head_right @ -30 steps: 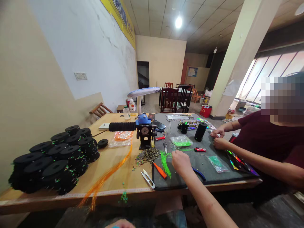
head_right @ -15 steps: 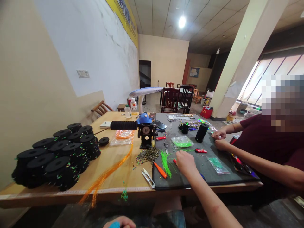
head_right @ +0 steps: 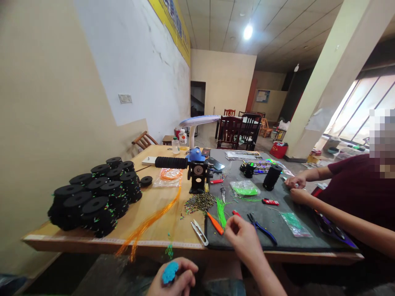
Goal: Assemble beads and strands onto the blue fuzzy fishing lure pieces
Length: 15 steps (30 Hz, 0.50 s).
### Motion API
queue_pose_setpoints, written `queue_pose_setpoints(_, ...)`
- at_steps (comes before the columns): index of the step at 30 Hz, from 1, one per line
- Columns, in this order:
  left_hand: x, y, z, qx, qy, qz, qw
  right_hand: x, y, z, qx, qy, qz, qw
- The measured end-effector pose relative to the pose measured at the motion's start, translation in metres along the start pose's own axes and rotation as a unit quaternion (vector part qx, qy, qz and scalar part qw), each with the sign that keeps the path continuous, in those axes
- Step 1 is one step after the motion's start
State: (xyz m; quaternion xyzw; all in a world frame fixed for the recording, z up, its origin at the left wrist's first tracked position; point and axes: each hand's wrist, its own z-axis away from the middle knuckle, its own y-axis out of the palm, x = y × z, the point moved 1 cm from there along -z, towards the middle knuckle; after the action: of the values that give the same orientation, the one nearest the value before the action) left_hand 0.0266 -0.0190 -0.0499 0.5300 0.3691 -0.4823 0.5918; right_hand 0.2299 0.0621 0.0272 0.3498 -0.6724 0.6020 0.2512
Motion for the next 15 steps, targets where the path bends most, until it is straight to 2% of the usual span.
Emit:
queue_pose_setpoints(3, 0.000, 0.010, -0.006, -0.006, 0.012, 0.023, 1.000, 0.012, 0.036, 0.030, 0.080, 0.009, -0.108, 0.991)
queue_pose_setpoints(6, 0.004, 0.008, -0.009, -0.024, 0.035, 0.038, 0.998, 0.021, 0.061, 0.049, 0.124, 0.015, -0.116, 0.985)
queue_pose_setpoints(9, 0.008, 0.001, -0.009, -0.035, 0.041, 0.042, 0.998, 0.023, 0.070, 0.057, 0.137, 0.021, -0.085, 0.987)
queue_pose_setpoints(15, 0.008, -0.001, -0.008, -0.041, -0.009, 0.028, 0.999, 0.018, 0.075, 0.060, 0.131, 0.015, -0.051, 0.990)
